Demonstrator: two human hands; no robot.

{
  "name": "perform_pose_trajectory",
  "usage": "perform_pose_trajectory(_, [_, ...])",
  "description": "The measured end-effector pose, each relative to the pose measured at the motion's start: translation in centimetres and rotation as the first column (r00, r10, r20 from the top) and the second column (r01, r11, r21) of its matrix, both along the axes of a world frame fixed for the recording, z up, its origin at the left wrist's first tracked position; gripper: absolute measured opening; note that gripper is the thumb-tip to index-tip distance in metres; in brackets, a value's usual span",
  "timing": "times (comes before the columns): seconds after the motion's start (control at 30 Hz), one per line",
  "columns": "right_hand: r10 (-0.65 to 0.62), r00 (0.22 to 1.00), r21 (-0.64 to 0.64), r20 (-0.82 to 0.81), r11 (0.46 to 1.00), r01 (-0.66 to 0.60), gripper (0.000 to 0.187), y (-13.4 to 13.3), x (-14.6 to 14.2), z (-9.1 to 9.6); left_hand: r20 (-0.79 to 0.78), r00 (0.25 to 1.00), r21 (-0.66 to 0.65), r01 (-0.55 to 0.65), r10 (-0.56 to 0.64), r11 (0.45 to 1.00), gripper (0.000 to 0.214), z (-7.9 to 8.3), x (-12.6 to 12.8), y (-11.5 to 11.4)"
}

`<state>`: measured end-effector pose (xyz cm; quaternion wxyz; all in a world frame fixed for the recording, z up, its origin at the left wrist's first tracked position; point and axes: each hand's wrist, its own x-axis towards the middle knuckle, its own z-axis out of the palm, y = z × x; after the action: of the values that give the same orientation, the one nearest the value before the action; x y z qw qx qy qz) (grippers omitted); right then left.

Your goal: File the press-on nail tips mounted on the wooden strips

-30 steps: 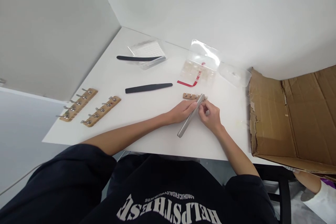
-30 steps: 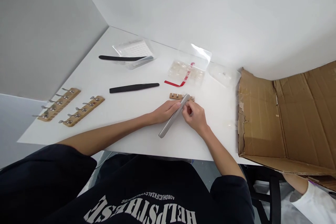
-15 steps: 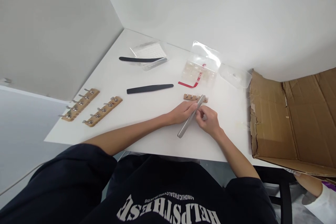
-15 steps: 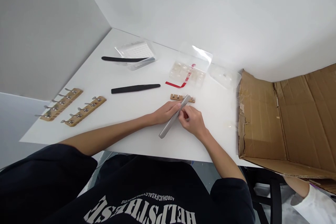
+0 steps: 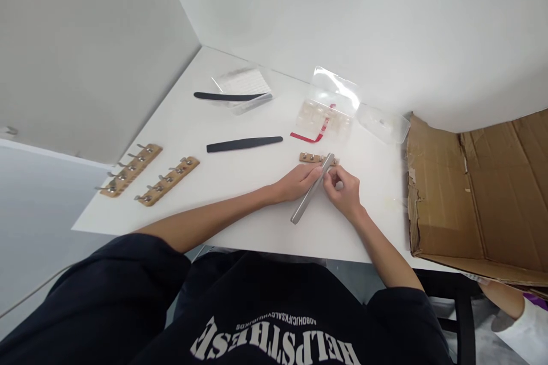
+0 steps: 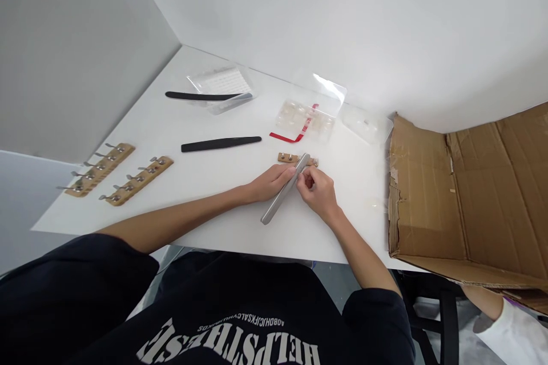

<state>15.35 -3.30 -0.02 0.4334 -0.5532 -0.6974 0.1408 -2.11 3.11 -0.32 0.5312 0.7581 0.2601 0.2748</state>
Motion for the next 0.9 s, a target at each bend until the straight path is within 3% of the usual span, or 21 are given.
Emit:
perform_pose_trajectory(0.53, [0.037,0.985,0.139,0.170,0.988,-0.061,0.023,-0.41,-0.41,0.00,0.000,1.000,0.017,0.000,0.000,1.000,0.052,-0.07,-0.05,-0.06])
perform_pose_trajectory(0.9, [0.073,0.981,0.095,0.181,0.991,-0.091,0.022,-0.58,-0.25,-0.35,0.010,1.000,0.024,-0.002,0.002,1.000,0.051,-0.15,-0.02,-0.05])
